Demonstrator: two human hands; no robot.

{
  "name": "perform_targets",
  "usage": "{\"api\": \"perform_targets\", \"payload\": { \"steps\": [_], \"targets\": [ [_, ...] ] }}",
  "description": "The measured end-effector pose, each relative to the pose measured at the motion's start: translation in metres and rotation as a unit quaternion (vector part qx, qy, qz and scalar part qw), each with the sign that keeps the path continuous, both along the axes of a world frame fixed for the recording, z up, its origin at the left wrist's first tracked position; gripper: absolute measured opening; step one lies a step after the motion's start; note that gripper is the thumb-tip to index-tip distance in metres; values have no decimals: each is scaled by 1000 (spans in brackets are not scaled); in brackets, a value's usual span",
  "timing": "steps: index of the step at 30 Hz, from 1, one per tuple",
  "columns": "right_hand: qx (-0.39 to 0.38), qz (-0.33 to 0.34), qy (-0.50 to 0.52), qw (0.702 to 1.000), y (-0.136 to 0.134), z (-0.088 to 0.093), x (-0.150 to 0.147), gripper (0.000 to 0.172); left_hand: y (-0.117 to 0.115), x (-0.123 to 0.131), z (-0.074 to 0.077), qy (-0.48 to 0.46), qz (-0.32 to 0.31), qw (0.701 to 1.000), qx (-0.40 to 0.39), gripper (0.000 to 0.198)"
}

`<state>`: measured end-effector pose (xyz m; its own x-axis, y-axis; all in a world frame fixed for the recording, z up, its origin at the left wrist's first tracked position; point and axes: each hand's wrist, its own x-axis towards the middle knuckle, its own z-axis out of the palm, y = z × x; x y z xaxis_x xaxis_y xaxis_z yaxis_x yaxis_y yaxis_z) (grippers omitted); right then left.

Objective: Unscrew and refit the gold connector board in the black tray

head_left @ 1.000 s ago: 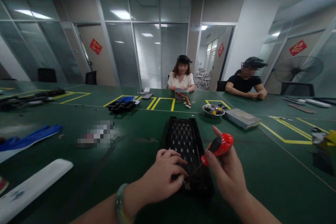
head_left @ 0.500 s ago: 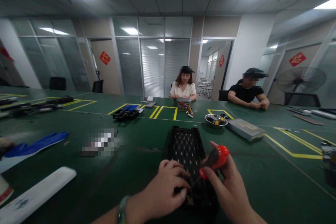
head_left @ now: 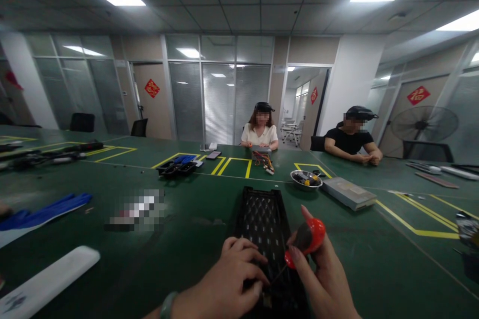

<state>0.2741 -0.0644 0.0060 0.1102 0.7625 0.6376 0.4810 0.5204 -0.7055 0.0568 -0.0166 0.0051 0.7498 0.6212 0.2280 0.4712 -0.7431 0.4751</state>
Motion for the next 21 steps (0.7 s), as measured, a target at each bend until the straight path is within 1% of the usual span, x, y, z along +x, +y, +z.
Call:
{"api": "perform_targets", "payload": {
  "steps": [5, 9, 13, 16, 19, 21],
  "targets": [
    [-21, 24, 19, 999, 1, 0, 1, 59, 0, 1, 1, 6, 1, 1000, -4, 23],
    [-32, 43, 49, 997, 1, 1, -1, 50, 0, 1, 1, 9, 5, 1000, -3, 25],
    [-36, 67, 37, 996, 0, 7, -3, 43, 0, 0, 0, 9, 7, 1000, 2, 22],
    [-52, 47, 18, 997, 0, 12, -4, 39, -1, -1, 0, 9, 9, 1000, 6, 20],
    [-98, 21, -3, 995, 1, 16, -3, 29, 0, -2, -1, 9, 4, 1000, 13, 22],
    [-119, 19, 4, 993, 1, 17, 0, 28, 2, -3, -3, 9, 0, 1000, 18, 23]
  ]
}}
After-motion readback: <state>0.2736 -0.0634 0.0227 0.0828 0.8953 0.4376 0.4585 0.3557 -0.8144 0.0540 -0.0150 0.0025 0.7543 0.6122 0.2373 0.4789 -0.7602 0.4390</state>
